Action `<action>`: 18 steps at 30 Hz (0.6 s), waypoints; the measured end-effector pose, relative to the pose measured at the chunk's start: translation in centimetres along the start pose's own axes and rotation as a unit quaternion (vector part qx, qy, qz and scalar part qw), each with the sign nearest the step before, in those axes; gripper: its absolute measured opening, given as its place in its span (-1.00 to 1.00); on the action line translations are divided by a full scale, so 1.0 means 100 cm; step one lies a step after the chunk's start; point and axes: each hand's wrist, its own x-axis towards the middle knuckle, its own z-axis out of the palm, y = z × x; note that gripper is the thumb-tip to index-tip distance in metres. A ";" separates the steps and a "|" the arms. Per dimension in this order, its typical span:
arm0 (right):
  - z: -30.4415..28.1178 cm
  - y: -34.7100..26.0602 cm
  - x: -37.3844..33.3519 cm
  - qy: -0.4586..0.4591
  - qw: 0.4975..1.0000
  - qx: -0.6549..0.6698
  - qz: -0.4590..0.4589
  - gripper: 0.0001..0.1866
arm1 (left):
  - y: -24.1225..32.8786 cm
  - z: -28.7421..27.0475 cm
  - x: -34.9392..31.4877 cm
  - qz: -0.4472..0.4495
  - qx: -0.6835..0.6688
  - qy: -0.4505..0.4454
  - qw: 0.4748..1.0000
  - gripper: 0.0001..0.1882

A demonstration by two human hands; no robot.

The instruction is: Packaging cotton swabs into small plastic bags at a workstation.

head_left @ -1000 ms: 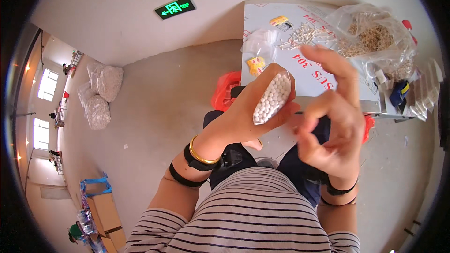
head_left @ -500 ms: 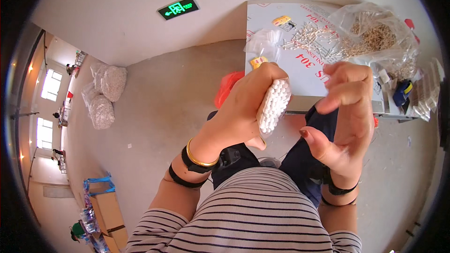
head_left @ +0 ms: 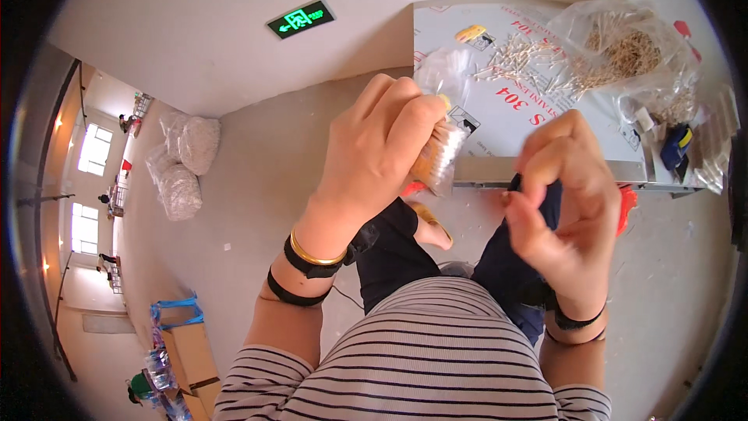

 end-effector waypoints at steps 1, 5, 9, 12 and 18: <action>0.010 0.000 0.002 0.003 1.000 0.001 0.001 -0.77 | 0.001 -0.002 0.003 0.013 0.000 -0.008 1.000 -0.46; 0.011 0.001 0.006 0.057 0.998 -0.019 0.005 -0.83 | 0.004 0.002 0.004 0.008 -0.010 0.015 1.000 -0.70; 0.014 0.002 0.004 0.011 0.999 0.002 -0.038 -0.73 | 0.006 0.004 0.000 -0.009 -0.050 0.023 0.998 -0.70; 0.011 0.007 0.008 0.041 0.999 -0.020 -0.017 -0.80 | 0.009 0.010 -0.007 -0.074 -0.144 0.046 0.986 -0.72; 0.010 0.017 0.004 0.103 0.994 0.022 -0.012 -0.87 | 0.018 0.025 -0.019 -0.153 -0.348 0.103 0.919 -0.71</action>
